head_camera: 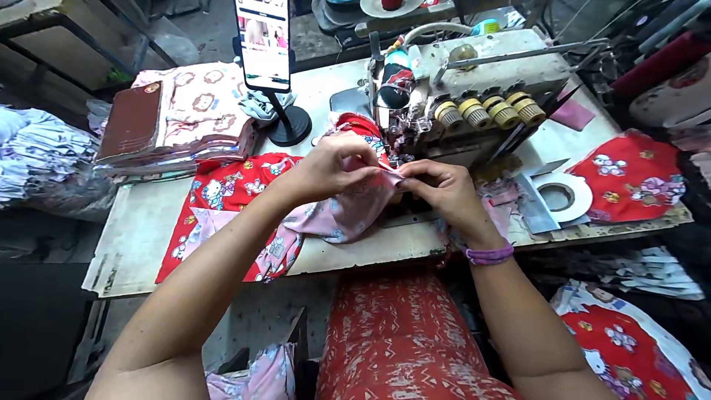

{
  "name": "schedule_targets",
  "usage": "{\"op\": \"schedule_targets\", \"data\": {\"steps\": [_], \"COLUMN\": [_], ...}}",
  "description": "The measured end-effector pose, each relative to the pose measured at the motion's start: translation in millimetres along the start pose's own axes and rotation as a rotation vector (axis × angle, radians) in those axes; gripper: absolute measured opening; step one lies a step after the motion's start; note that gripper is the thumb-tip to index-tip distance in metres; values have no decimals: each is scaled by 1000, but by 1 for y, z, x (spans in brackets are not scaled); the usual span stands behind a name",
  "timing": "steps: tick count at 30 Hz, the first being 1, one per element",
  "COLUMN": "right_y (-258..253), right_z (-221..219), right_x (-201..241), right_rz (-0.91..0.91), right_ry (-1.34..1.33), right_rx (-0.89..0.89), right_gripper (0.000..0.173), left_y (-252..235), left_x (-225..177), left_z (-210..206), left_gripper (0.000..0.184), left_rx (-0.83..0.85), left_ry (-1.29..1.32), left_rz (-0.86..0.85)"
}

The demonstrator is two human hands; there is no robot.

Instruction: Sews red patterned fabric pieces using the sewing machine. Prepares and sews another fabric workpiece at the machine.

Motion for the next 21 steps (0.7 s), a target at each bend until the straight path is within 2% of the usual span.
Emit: {"op": "schedule_targets", "data": {"steps": [3, 5, 6, 8, 10, 13, 21], "right_y": [0, 0, 0, 1, 3, 12, 40], "right_z": [-2, -3, -3, -2, -2, -6, -7], "right_x": [0, 1, 2, 3, 1, -6, 3], "right_rz": [-42, -61, -65, -55, 7, 74, 206], "right_ry": [29, 53, 54, 58, 53, 50, 79], "right_rx": [-3, 19, 19, -1, 7, 17, -10], "right_gripper": [21, 39, 42, 29, 19, 17, 11], "left_y": [-6, -10, -11, -12, -5, 6, 11], "left_x": [-20, -38, -51, -81, -103, -102, -83], "left_z": [12, 17, 17, 4, -28, -71, -57], "left_gripper": [10, 11, 11, 9, 8, 12, 14], "left_rx": [11, 31, 36, 67, 148, 174, -3], "left_ry": [100, -36, -137, -294, -385, -438, -323], "left_rz": [38, 15, 8, -14, -50, -92, -168]}}
Point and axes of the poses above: each hand's wrist, its own y-axis away from the middle knuckle, its own z-axis out of the back of the hand, x = y × z, the point moved 4 cm from there along -y, towards the middle knuckle, and after that the axes turned 6 degrees about x, right-handed, at the moved point
